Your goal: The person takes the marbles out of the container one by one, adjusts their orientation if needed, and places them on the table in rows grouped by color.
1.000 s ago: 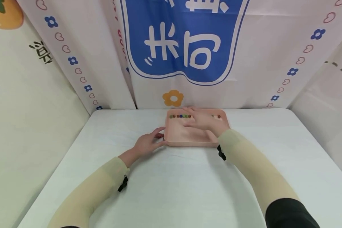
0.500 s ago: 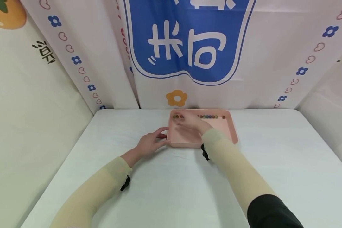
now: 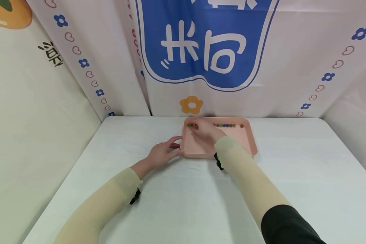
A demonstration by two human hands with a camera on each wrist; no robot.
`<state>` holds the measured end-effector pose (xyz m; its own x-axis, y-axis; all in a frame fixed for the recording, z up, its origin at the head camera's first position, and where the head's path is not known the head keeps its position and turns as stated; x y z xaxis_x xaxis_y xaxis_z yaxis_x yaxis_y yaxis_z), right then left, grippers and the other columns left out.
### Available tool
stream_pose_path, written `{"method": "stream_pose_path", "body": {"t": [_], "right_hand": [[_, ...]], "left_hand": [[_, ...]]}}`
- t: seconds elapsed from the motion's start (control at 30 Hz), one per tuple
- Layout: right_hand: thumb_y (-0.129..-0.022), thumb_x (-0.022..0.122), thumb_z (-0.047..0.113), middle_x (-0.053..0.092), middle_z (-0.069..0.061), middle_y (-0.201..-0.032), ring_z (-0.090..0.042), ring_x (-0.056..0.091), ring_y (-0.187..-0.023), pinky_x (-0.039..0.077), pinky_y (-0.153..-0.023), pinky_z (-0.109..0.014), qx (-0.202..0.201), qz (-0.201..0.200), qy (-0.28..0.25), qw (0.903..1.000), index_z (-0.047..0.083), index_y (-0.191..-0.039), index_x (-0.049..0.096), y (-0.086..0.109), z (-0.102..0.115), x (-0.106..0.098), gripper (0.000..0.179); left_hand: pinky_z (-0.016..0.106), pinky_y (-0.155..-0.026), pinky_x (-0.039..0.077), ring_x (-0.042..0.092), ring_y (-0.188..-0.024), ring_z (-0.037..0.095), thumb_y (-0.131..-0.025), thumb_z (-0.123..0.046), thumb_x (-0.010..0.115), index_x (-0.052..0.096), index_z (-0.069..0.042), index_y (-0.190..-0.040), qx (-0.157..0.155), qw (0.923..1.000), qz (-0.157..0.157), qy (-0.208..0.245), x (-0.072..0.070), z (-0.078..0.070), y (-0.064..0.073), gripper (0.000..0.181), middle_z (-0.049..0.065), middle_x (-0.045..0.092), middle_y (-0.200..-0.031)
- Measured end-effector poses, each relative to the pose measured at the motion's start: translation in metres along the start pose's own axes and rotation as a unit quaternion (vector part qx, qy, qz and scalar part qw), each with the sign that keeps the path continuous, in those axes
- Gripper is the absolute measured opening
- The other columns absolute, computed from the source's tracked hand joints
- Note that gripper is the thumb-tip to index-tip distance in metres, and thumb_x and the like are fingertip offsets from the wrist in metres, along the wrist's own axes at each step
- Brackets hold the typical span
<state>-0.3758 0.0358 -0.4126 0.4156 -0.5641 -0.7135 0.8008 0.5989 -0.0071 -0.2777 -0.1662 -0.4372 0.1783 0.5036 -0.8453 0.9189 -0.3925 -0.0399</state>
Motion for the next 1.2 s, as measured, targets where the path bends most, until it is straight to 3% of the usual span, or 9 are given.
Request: {"method": "stream_pose_path", "body": {"t": [0.17, 0.33, 0.57, 0.87, 1.07, 1.2], "right_hand": [[-0.104, 0.047, 0.015, 0.050, -0.001, -0.139, -0.017, 0.043, -0.125, 0.034, -0.104, -0.038, 0.032, -0.007, 0.018, 0.9993, 0.020, -0.139, 0.054, 0.002, -0.003, 0.000, 0.036], [-0.105, 0.045, 0.017, 0.045, -0.001, -0.145, -0.018, 0.038, -0.132, 0.031, -0.107, -0.040, 0.081, -0.003, 0.013, 0.9967, 0.015, -0.138, 0.055, 0.008, -0.005, -0.001, 0.035], [-0.105, 0.033, 0.023, 0.047, 0.005, -0.136, -0.017, 0.038, -0.125, 0.028, -0.106, -0.043, 0.179, -0.018, -0.127, 0.9754, 0.014, -0.124, 0.063, 0.017, -0.008, 0.000, 0.037], [-0.102, 0.032, 0.016, 0.054, -0.005, -0.118, -0.021, 0.044, -0.109, 0.033, -0.095, -0.039, 0.164, -0.022, -0.119, 0.9790, 0.007, -0.110, 0.065, 0.017, -0.009, -0.002, 0.035], [-0.096, 0.038, -0.002, 0.057, -0.006, -0.112, -0.020, 0.047, -0.103, 0.037, -0.091, -0.034, 0.119, -0.008, -0.012, 0.9928, 0.007, -0.107, 0.065, 0.014, -0.003, -0.007, 0.030], [-0.092, 0.041, -0.007, 0.058, -0.006, -0.113, -0.021, 0.049, -0.104, 0.039, -0.092, -0.034, 0.114, -0.006, -0.002, 0.9934, 0.005, -0.110, 0.065, 0.013, -0.001, -0.013, 0.032]], "left_hand": [[0.049, -0.098, 0.041, 0.057, -0.119, 0.025, -0.092, -0.051, 0.061, 0.039, -0.025, -0.147, 0.000, 1.0000, -0.002, 0.001, 0.001, -0.001, 0.000, 0.065, 0.000, 0.065, -0.125], [0.050, -0.099, 0.040, 0.056, -0.120, 0.025, -0.093, -0.051, 0.061, 0.038, -0.025, -0.148, -0.002, 1.0000, 0.002, 0.004, 0.000, -0.003, 0.001, 0.065, 0.001, 0.065, -0.126], [0.051, -0.101, 0.038, 0.055, -0.121, 0.026, -0.092, -0.051, 0.060, 0.037, -0.025, -0.148, -0.010, 0.9998, 0.012, 0.007, -0.001, -0.005, 0.000, 0.066, 0.003, 0.064, -0.127], [0.053, -0.102, 0.036, 0.054, -0.123, 0.026, -0.092, -0.053, 0.059, 0.037, -0.025, -0.149, -0.012, 0.9998, 0.015, 0.007, 0.000, -0.006, -0.001, 0.067, 0.002, 0.063, -0.128], [0.052, -0.100, 0.039, 0.055, -0.122, 0.028, -0.093, -0.052, 0.059, 0.037, -0.024, -0.148, -0.008, 0.9999, 0.011, 0.003, 0.000, -0.004, 0.000, 0.066, 0.003, 0.064, -0.127], [0.051, -0.098, 0.040, 0.056, -0.119, 0.029, -0.093, -0.051, 0.059, 0.038, -0.023, -0.148, -0.001, 0.9999, 0.014, -0.001, -0.002, -0.005, 0.000, 0.065, 0.004, 0.064, -0.127]]}}
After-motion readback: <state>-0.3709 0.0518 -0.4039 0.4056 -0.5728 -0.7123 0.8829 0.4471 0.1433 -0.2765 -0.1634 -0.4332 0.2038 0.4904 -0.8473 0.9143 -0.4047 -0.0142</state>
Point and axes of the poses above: each hand's wrist, its own y-axis away from the middle knuckle, its own x-axis out of the palm, z = x × y, the point moved 2 cm from there along -y, towards the middle knuckle
